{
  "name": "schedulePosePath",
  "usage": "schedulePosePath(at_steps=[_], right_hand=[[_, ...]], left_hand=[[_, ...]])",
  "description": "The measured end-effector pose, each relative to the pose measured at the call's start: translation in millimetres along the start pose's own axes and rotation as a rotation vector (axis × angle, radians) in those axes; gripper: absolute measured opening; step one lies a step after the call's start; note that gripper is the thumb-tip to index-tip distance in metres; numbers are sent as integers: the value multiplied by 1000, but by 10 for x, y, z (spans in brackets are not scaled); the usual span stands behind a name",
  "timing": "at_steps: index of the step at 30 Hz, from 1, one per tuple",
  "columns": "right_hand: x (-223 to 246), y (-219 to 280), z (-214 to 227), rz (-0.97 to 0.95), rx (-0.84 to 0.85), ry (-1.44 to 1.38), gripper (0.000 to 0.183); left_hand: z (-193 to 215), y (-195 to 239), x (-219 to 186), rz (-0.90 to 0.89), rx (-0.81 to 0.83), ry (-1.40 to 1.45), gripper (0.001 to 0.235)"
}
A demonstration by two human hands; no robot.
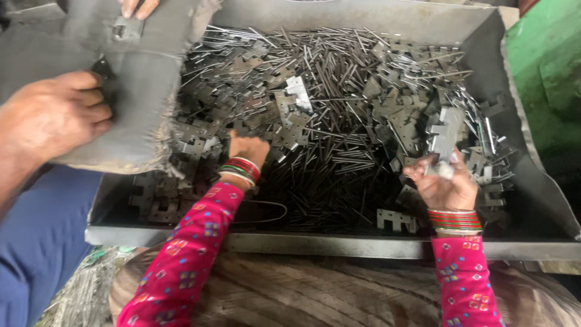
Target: The person sorts metal hinges and pins from a central metal tray, placing the hinges one at a time onto a padded side surface by hand.
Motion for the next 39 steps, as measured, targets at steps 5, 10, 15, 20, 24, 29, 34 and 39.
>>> schedulePosePath(at_steps=[5, 10, 15, 20, 24, 29, 34, 39], right_hand=[[-180, -103, 187, -93, -182, -99, 30], [-774, -263, 329, -60, 436, 1314, 24], [-1279, -87, 226, 96, 1168, 1843, 41], [-1139, -205, 112, 38, 985, 1877, 29], [-766, -313, 347, 99, 333, 1360, 18], [-562, -150, 354, -208, -435, 72, 27], [-1013, 213, -227, -670, -318, 193, 38], [-1571, 592, -724, -647, -147, -20, 46]], left_hand=[[577, 36, 128, 48, 15, 390, 18], [748, -35, 123, -14, 271, 1556, 35], [845, 131, 155, 410, 707, 1732, 47], [767, 20, 207, -135, 381, 1670, 39], [681, -67, 332, 53, 232, 1872, 36], [940, 87, 157, 345, 400, 2181, 26], [933, 568, -603, 95, 506, 1640, 43], [727, 1020, -1074, -288, -34, 1022, 73]])
Point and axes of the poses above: each hand's wrist, its own y-axis away from the middle knuckle, its own z-axis out of the back of the hand, x = y × z, the point moved 3 cm from there along -y, towards the middle knuckle, and after that the axes turned 13 degrees about z, right-handed, at the moved point
